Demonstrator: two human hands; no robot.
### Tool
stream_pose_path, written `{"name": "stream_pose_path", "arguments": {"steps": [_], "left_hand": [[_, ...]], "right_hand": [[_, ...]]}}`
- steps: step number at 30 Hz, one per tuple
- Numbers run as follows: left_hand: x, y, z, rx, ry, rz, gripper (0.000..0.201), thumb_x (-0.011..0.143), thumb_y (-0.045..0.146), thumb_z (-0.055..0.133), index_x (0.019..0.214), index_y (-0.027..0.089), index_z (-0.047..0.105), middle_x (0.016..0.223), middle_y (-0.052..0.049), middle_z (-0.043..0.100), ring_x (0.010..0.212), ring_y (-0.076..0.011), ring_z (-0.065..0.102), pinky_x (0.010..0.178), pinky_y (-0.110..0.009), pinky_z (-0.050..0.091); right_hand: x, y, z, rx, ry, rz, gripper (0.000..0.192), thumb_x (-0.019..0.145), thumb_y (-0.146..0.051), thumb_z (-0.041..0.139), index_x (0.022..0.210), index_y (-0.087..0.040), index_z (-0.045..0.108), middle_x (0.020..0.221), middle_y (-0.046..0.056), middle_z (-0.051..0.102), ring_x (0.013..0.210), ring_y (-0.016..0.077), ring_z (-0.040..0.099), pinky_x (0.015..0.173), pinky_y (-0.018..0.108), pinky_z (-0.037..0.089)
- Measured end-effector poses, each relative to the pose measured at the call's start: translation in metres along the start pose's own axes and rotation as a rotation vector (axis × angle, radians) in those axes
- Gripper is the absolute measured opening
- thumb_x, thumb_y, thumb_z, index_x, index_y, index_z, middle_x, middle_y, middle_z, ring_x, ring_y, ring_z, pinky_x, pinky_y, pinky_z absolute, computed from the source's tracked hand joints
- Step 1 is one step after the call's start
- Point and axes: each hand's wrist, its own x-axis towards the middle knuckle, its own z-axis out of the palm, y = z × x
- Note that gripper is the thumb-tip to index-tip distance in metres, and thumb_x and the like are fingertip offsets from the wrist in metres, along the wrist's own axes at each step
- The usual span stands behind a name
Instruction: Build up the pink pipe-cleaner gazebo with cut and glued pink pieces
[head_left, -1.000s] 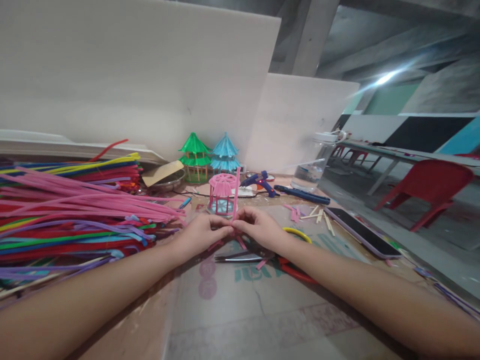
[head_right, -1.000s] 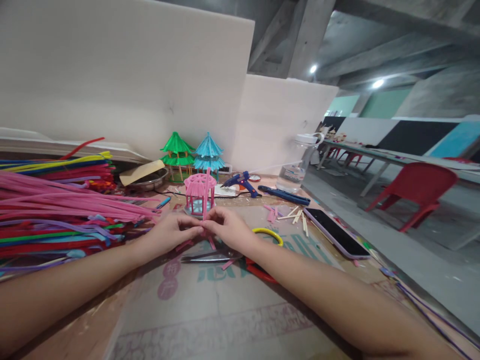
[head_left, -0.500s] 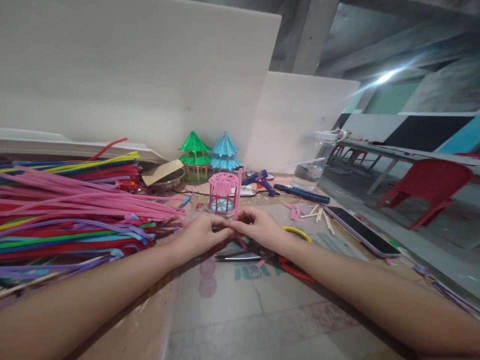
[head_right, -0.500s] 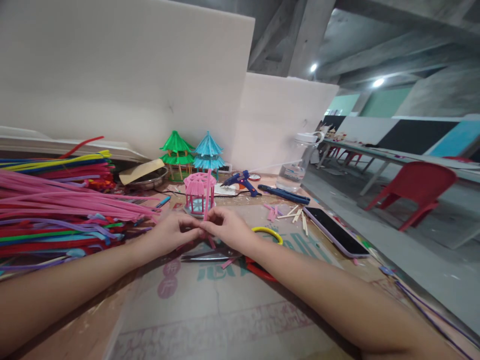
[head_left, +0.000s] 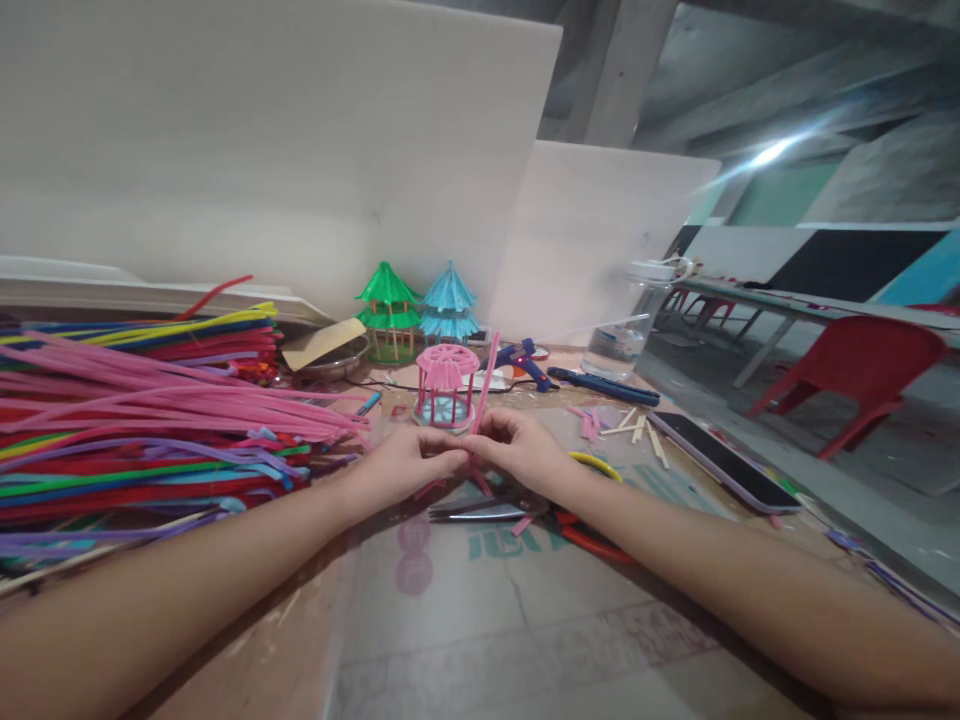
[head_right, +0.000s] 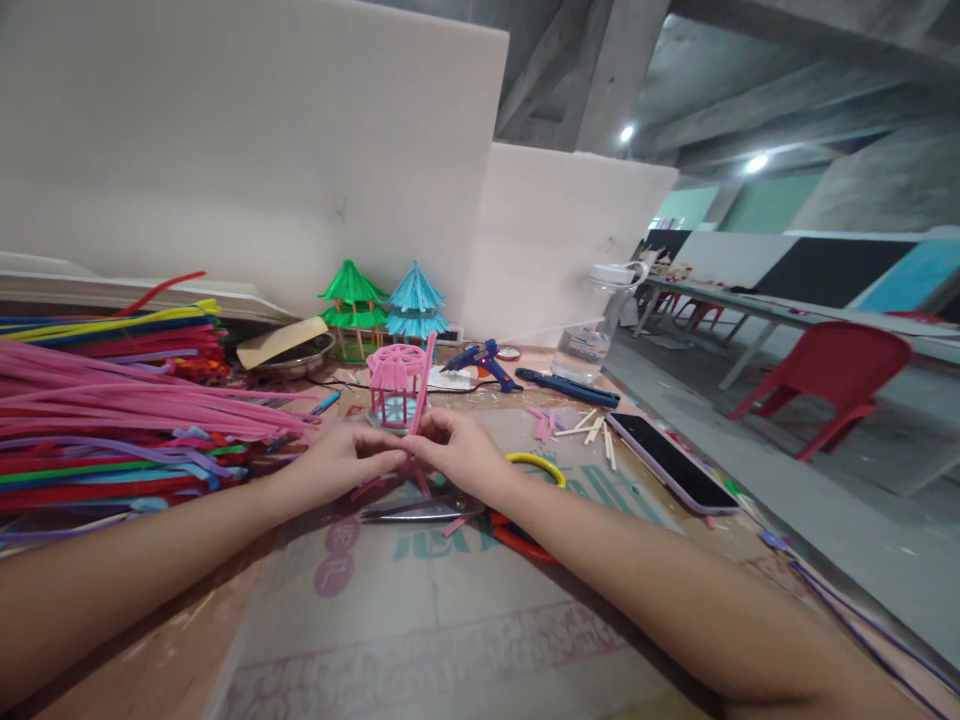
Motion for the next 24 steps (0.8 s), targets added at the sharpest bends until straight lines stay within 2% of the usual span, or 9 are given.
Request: {"name": "stream_pose_path", "arguments": {"steps": [5,11,16,24], "left_hand": [[0.001,-0.004,0.001,0.008,0.033,0.012,0.032,0.079,0.04,0.058,0.087,0.014,0.074,0.065,-0.003,0.07,0.061,-0.0156,0.06,0.054,-0.022,0.043],[0.002,-0.005,0.002,0.038,0.028,0.017,0.031,0.08,0.039,0.056,0.079,0.014,0.073,0.063,-0.002,0.068,0.059,-0.014,0.058,0.053,-0.022,0.042],[0.001,-0.002,0.003,-0.023,-0.006,0.043,0.025,0.081,0.033,0.055,0.078,0.015,0.072,0.071,-0.002,0.071,0.061,-0.0128,0.06,0.054,-0.02,0.043],[0.0,-0.001,0.003,-0.032,0.011,0.018,0.024,0.08,0.032,0.056,0.077,0.014,0.071,0.067,-0.001,0.07,0.059,-0.0129,0.059,0.054,-0.02,0.042]], "right_hand": [[0.0,-0.003,0.001,-0.024,0.012,0.0,0.022,0.071,-0.038,0.063,0.073,-0.017,0.059,0.066,-0.001,0.06,0.059,0.0111,0.055,0.055,0.022,0.044],[-0.002,-0.009,0.0,-0.073,-0.002,-0.008,0.017,0.073,-0.034,0.06,0.071,-0.017,0.057,0.063,-0.002,0.058,0.058,0.0108,0.054,0.053,0.022,0.042],[-0.002,-0.01,0.0,-0.11,0.005,-0.018,0.017,0.074,-0.034,0.06,0.07,-0.017,0.056,0.062,-0.002,0.058,0.058,0.0107,0.052,0.053,0.022,0.04],[-0.002,-0.012,0.0,-0.135,0.005,-0.017,0.017,0.074,-0.032,0.059,0.07,-0.016,0.056,0.061,-0.002,0.055,0.057,0.0099,0.049,0.053,0.021,0.038]]}}
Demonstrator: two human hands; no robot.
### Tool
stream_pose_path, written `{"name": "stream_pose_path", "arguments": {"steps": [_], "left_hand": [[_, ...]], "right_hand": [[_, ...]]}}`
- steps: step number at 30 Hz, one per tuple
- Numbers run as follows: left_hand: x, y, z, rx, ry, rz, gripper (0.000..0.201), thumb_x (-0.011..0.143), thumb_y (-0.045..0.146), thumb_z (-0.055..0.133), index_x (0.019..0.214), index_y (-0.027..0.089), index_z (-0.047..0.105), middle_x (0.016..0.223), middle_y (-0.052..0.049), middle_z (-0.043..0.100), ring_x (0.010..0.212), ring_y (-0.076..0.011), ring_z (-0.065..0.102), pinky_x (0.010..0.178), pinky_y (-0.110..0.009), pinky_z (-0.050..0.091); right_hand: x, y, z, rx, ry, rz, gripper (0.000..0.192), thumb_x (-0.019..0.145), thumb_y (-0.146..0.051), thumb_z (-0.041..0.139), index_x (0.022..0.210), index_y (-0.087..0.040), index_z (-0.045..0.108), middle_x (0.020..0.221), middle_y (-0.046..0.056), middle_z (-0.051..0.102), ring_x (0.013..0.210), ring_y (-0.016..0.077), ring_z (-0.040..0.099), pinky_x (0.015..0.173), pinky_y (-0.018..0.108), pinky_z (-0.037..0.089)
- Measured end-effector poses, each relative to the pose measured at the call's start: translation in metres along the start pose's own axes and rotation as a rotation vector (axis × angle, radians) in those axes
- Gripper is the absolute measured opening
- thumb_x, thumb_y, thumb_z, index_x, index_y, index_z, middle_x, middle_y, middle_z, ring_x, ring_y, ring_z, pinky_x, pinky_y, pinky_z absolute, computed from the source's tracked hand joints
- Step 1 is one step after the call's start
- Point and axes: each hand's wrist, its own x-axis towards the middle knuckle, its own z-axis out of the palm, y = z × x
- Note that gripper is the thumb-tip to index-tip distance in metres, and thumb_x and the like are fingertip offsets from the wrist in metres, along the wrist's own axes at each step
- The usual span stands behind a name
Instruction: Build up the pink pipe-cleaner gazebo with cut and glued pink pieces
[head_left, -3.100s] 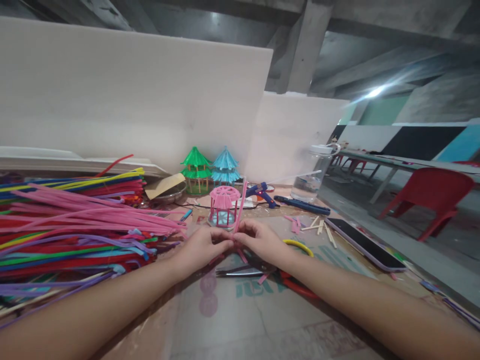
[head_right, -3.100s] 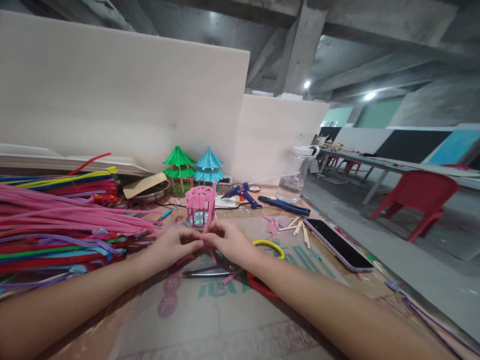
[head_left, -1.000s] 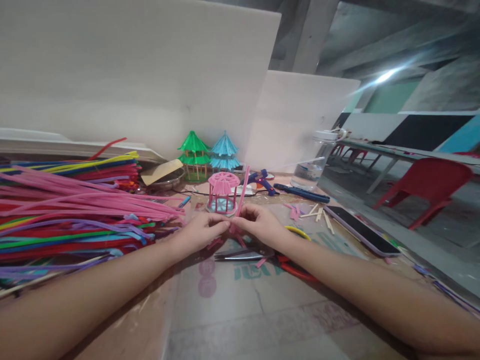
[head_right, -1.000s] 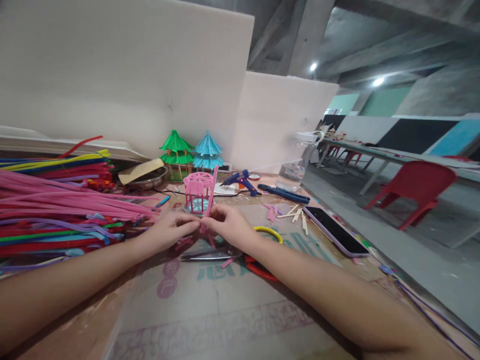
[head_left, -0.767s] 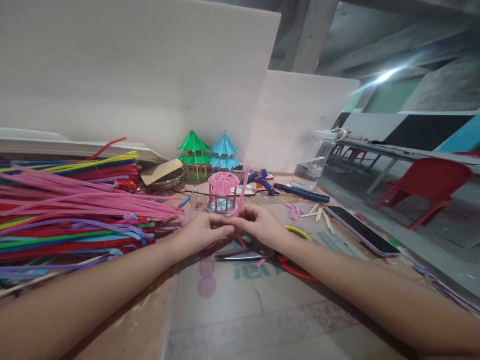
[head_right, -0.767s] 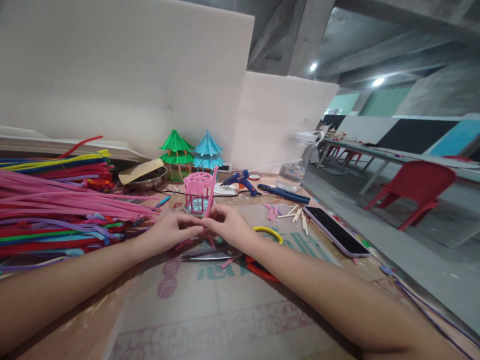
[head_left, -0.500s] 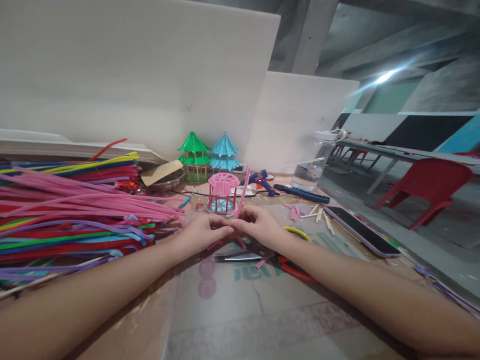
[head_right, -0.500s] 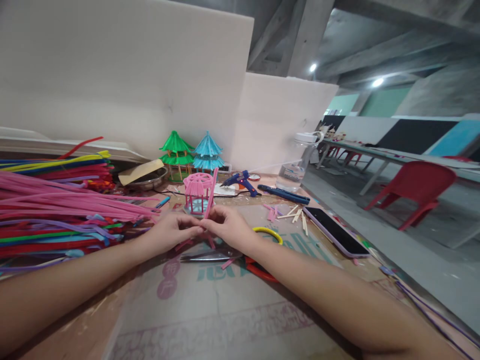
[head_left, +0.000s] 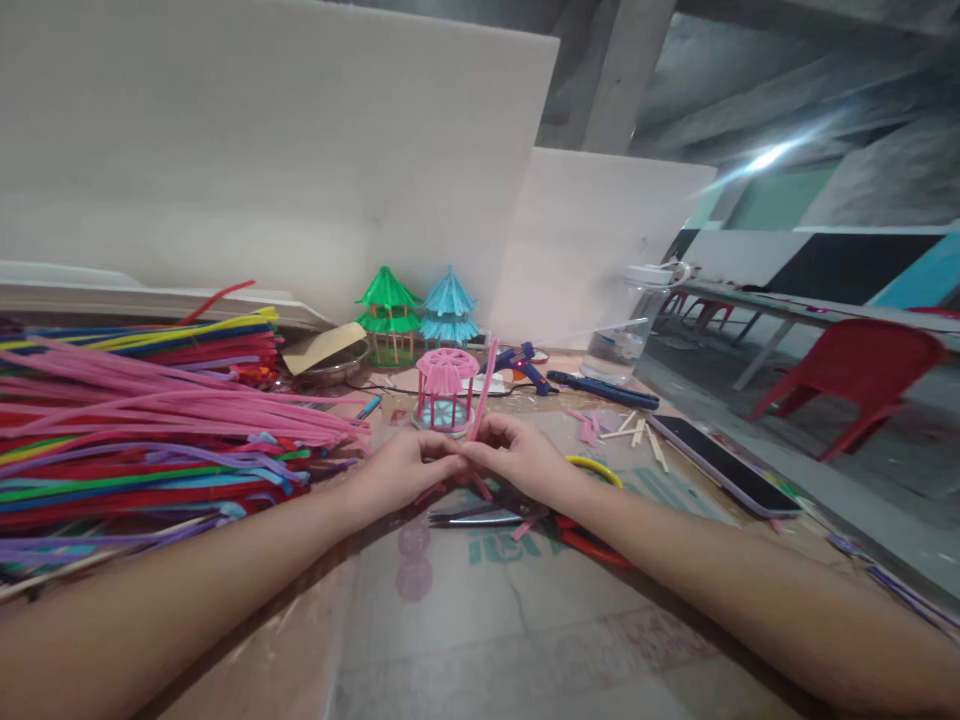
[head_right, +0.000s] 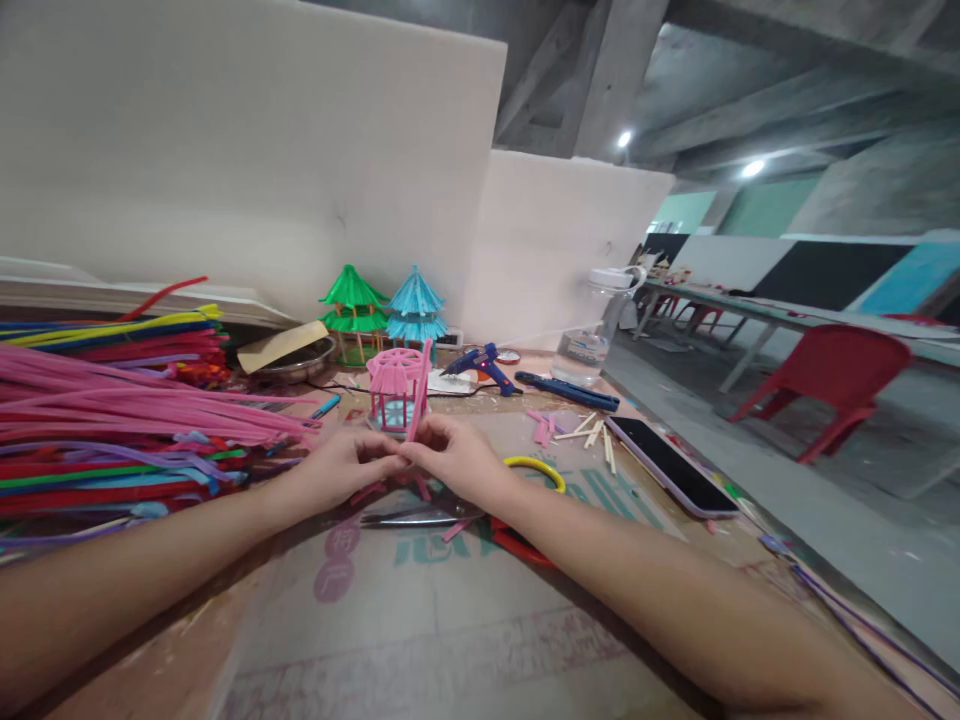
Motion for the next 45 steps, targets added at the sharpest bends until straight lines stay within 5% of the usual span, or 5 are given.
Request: {"name": "stream_pose_path", "arguments": {"steps": [12,16,24,39,45], "left_hand": [[-0.002,-0.003,-0.001,0.043,0.019,-0.063,0.028,0.079,0.036,0.054,0.072,0.014,0.07,0.064,-0.002,0.069,0.059,-0.0144,0.059,0.057,-0.023,0.042],[-0.004,0.001,0.0,-0.035,0.019,-0.09,0.027,0.077,0.036,0.056,0.072,0.012,0.068,0.066,-0.004,0.069,0.059,-0.0144,0.058,0.056,-0.023,0.041],[-0.004,0.001,0.002,-0.07,0.034,-0.132,0.03,0.077,0.04,0.057,0.074,0.012,0.068,0.062,-0.003,0.067,0.049,-0.0108,0.051,0.045,-0.02,0.034],[-0.003,-0.008,0.0,-0.045,0.017,-0.114,0.032,0.08,0.041,0.055,0.079,0.013,0.07,0.068,-0.004,0.07,0.05,-0.011,0.054,0.046,-0.02,0.037],[-0.004,-0.001,0.0,-0.069,0.024,-0.109,0.03,0.079,0.04,0.056,0.076,0.013,0.069,0.069,-0.004,0.071,0.059,-0.0138,0.06,0.054,-0.022,0.043]], "right_hand": [[0.004,0.001,-0.005,0.134,-0.084,-0.018,0.017,0.075,-0.026,0.058,0.089,-0.016,0.055,0.078,0.0,0.061,0.067,0.0126,0.056,0.062,0.025,0.045],[-0.006,-0.014,-0.028,-0.159,-0.177,-0.071,0.017,0.08,-0.027,0.056,0.093,-0.016,0.058,0.081,0.002,0.061,0.075,0.0143,0.056,0.067,0.026,0.045],[-0.049,-0.034,-0.08,-0.725,-0.648,-0.116,0.038,0.079,-0.022,0.062,0.117,-0.028,0.058,0.112,0.004,0.056,0.099,0.0201,0.056,0.081,0.028,0.042],[-0.059,-0.011,-0.083,-0.994,-0.601,-0.163,0.064,0.074,-0.008,0.05,0.134,-0.033,0.046,0.099,0.007,0.055,0.081,0.0177,0.054,0.065,0.025,0.038],[-0.057,-0.008,-0.086,-0.832,-0.522,-0.132,0.037,0.075,-0.013,0.057,0.111,-0.024,0.056,0.098,0.004,0.054,0.075,0.0133,0.051,0.065,0.023,0.036]]}}
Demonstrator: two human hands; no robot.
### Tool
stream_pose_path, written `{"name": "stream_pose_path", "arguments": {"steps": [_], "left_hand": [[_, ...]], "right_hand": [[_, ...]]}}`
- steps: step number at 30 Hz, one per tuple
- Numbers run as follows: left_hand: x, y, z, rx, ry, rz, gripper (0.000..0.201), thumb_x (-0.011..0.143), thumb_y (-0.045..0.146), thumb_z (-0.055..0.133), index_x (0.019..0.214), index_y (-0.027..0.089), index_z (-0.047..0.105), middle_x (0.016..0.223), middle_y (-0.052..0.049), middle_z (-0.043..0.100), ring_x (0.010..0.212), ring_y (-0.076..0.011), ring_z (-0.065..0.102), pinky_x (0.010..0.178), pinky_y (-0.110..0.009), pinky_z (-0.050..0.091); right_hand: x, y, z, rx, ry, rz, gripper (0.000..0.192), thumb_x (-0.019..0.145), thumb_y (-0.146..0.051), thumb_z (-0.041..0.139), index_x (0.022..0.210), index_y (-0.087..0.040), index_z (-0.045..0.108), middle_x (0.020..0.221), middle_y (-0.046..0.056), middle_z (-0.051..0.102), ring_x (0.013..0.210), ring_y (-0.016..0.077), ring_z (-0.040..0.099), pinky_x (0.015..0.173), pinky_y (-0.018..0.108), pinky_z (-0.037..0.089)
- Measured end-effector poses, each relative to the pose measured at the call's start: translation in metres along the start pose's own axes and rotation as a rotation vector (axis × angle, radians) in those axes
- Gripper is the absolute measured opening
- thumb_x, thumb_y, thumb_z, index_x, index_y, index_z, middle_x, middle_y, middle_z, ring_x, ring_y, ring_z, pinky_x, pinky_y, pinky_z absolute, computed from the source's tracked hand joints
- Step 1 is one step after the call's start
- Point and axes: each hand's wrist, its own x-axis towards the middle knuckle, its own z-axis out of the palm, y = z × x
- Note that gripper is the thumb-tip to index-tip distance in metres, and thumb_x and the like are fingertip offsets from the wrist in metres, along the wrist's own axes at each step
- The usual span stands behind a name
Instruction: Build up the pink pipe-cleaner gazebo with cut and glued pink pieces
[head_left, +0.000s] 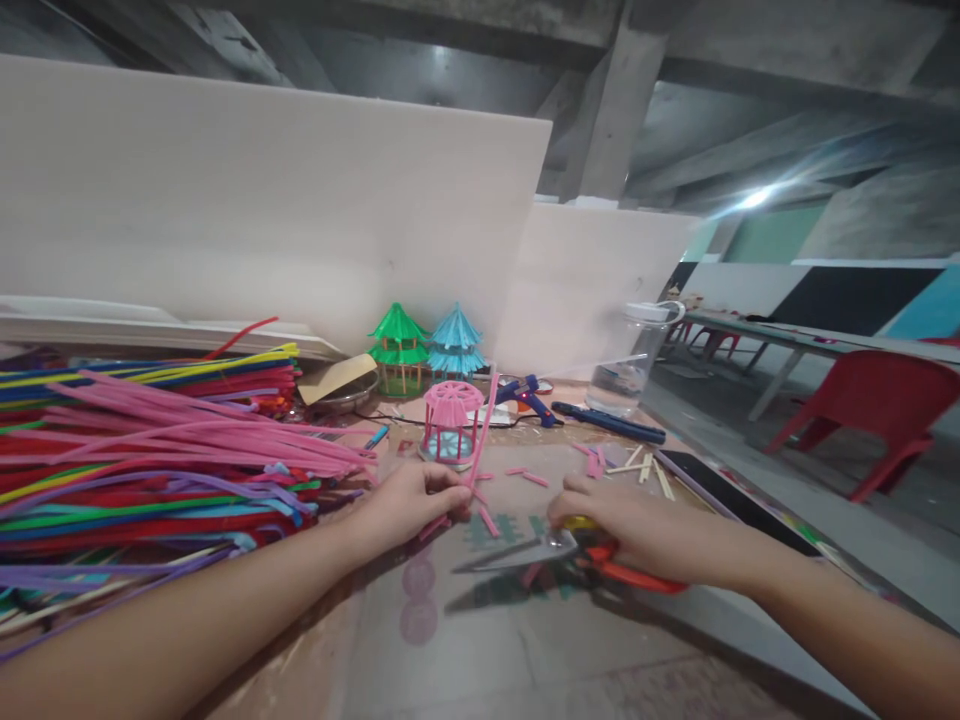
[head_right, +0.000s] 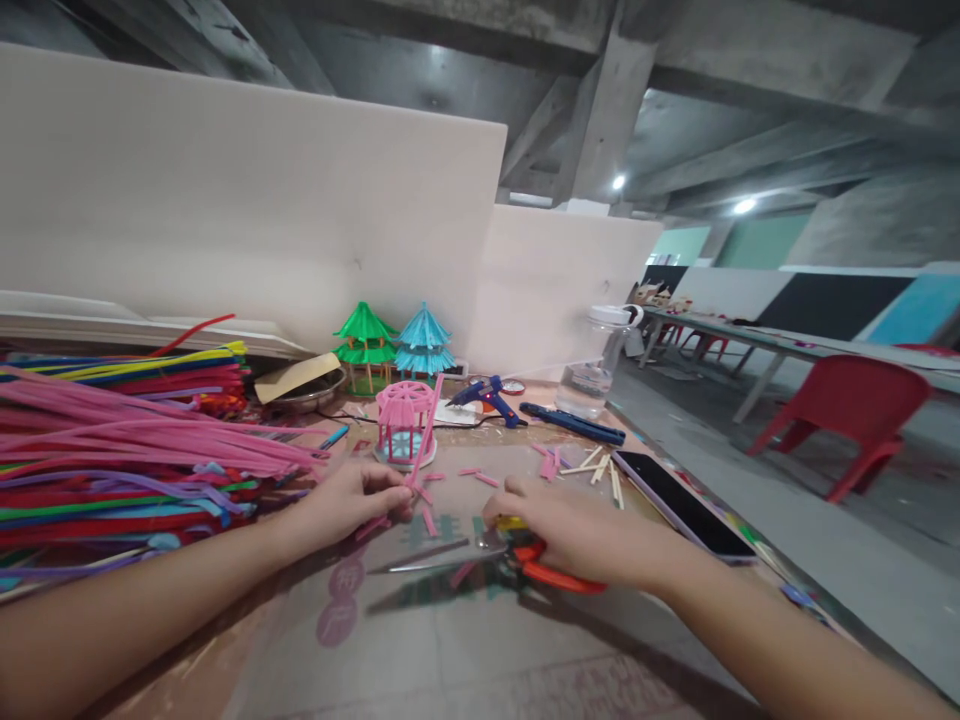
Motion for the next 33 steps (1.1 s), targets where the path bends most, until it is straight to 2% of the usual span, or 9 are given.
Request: {"name": "stream_pose_path", "arguments": {"steps": [2,5,10,14,18,23,29,33], "left_hand": [[-0.001,0.003,0.0,0.0,0.018,-0.004,0.027,0.078,0.038,0.057,0.074,0.013,0.069,0.068,-0.004,0.07,0.059,-0.0134,0.06,0.053,-0.021,0.042],[-0.001,0.004,0.001,-0.002,0.025,-0.04,0.024,0.076,0.035,0.059,0.072,0.013,0.069,0.064,-0.003,0.069,0.054,-0.0123,0.057,0.05,-0.021,0.041],[0.0,0.002,0.0,-0.036,0.029,-0.005,0.03,0.076,0.04,0.059,0.075,0.012,0.069,0.068,-0.005,0.07,0.057,-0.0137,0.059,0.053,-0.022,0.043],[-0.002,0.002,0.0,-0.009,0.021,-0.006,0.03,0.078,0.041,0.058,0.074,0.013,0.069,0.063,-0.003,0.068,0.051,-0.0119,0.055,0.048,-0.021,0.039],[-0.002,0.003,0.0,0.004,-0.005,-0.03,0.033,0.08,0.042,0.055,0.077,0.013,0.068,0.061,-0.002,0.065,0.04,-0.0077,0.044,0.04,-0.02,0.031],[-0.001,0.004,0.0,0.003,-0.002,0.027,0.031,0.08,0.04,0.057,0.075,0.012,0.068,0.063,-0.002,0.067,0.046,-0.0092,0.05,0.044,-0.02,0.035],[-0.002,0.008,0.001,-0.025,0.006,0.02,0.02,0.079,0.03,0.058,0.074,0.014,0.068,0.063,0.0,0.067,0.049,-0.0089,0.051,0.045,-0.018,0.035],[0.0,0.005,0.001,-0.004,-0.002,0.01,0.024,0.079,0.033,0.057,0.077,0.012,0.069,0.062,-0.001,0.066,0.048,-0.0095,0.051,0.043,-0.019,0.033]], "right_hand": [[-0.001,0.002,-0.004,0.118,0.0,0.029,0.027,0.078,-0.021,0.059,0.105,-0.022,0.056,0.093,0.003,0.057,0.076,0.0144,0.052,0.066,0.023,0.037],[-0.004,0.007,-0.012,0.259,-0.025,0.085,0.027,0.082,-0.031,0.056,0.108,-0.022,0.057,0.091,0.003,0.061,0.079,0.0175,0.055,0.069,0.025,0.04],[-0.013,0.021,-0.021,0.25,-0.032,0.132,0.032,0.08,-0.041,0.056,0.106,-0.021,0.057,0.095,0.005,0.062,0.084,0.021,0.056,0.073,0.029,0.044],[-0.013,0.025,-0.021,0.263,-0.035,0.176,0.031,0.081,-0.043,0.054,0.102,-0.02,0.057,0.087,0.004,0.061,0.078,0.0198,0.056,0.069,0.029,0.044],[-0.004,0.015,-0.018,0.273,-0.065,0.178,0.031,0.081,-0.044,0.05,0.098,-0.018,0.055,0.084,0.005,0.058,0.075,0.0196,0.054,0.067,0.029,0.042],[0.004,0.004,-0.014,0.32,-0.066,0.16,0.026,0.08,-0.039,0.049,0.093,-0.017,0.053,0.079,0.004,0.057,0.071,0.0179,0.052,0.063,0.028,0.04],[0.008,0.011,-0.005,0.418,-0.051,0.191,0.024,0.079,-0.039,0.054,0.088,-0.017,0.055,0.074,0.001,0.057,0.066,0.0154,0.052,0.058,0.024,0.037],[0.01,0.016,-0.001,0.394,-0.034,0.193,0.022,0.077,-0.037,0.057,0.088,-0.018,0.058,0.073,0.0,0.056,0.068,0.0157,0.052,0.059,0.024,0.036]]}}
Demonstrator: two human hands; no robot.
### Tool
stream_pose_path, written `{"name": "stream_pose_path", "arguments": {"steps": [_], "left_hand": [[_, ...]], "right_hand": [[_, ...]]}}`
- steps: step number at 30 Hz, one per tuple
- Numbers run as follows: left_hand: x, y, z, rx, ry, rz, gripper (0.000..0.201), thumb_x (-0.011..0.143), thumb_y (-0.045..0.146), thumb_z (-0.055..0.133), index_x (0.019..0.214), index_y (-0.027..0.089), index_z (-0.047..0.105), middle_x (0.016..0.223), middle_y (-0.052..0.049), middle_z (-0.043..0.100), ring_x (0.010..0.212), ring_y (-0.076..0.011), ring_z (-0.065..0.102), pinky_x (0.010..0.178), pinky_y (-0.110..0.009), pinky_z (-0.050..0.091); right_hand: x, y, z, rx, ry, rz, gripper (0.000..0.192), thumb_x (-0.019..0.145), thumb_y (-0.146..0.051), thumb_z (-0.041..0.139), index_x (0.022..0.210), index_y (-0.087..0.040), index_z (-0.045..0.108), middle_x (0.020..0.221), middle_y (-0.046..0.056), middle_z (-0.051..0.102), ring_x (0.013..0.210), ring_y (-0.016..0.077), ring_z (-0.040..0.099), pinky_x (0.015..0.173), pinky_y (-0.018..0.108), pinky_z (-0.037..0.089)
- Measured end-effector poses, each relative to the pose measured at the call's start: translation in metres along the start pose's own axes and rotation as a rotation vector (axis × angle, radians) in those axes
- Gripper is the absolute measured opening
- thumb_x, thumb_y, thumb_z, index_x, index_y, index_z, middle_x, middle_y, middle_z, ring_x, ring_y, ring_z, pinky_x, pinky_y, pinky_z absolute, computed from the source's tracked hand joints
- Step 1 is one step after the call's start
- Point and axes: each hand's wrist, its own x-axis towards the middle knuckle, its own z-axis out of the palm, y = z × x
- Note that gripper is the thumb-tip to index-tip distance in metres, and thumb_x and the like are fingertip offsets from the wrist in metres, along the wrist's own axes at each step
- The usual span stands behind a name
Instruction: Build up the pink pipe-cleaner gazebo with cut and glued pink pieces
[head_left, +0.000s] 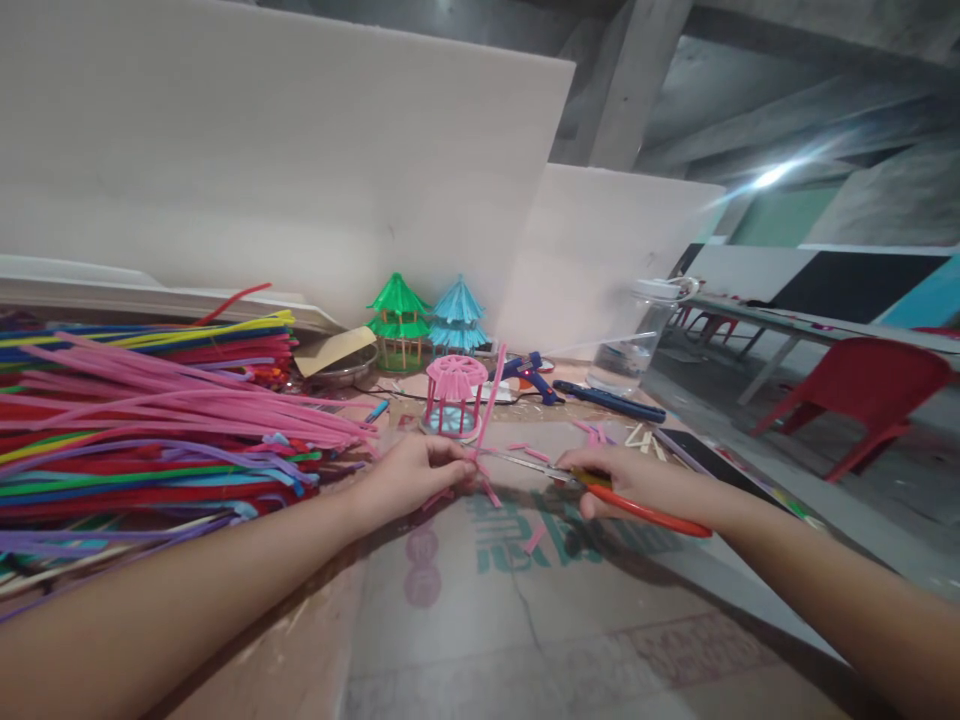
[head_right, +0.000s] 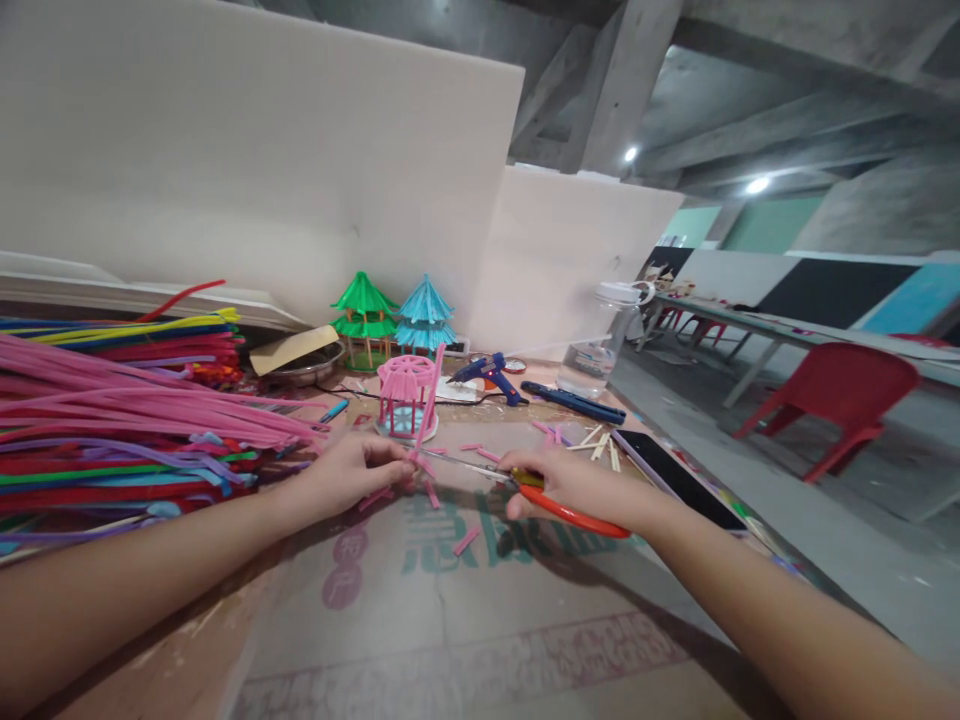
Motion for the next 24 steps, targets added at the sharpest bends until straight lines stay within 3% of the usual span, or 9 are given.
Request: {"name": "stream_pose_path", "arguments": {"steps": [8,17,24], "left_hand": [[0.0002,-0.0002,-0.0003,-0.01,-0.013,0.037,0.026,0.079,0.035,0.057,0.076,0.012,0.069,0.066,-0.004,0.069,0.058,-0.0132,0.058,0.051,-0.021,0.041],[-0.0005,0.0013,-0.0005,0.009,-0.023,0.006,0.03,0.08,0.038,0.056,0.072,0.012,0.067,0.06,-0.001,0.065,0.047,-0.0092,0.05,0.043,-0.019,0.033],[0.0004,-0.0023,0.0002,-0.032,-0.015,0.045,0.027,0.079,0.037,0.058,0.071,0.013,0.067,0.065,-0.003,0.069,0.057,-0.0135,0.059,0.053,-0.022,0.043]], "right_hand": [[0.002,0.0029,0.0018,0.032,-0.014,-0.024,0.023,0.076,-0.039,0.058,0.082,-0.017,0.058,0.073,0.0,0.06,0.064,0.0149,0.051,0.056,0.024,0.034],[-0.0015,-0.0035,0.0027,0.051,-0.017,-0.005,0.018,0.077,-0.033,0.055,0.085,-0.017,0.059,0.073,0.002,0.067,0.063,0.0155,0.056,0.055,0.023,0.035],[-0.0028,-0.0043,0.0056,-0.016,-0.003,0.046,0.015,0.076,-0.024,0.051,0.087,-0.02,0.06,0.073,-0.001,0.07,0.057,0.0138,0.055,0.051,0.021,0.034]]}}
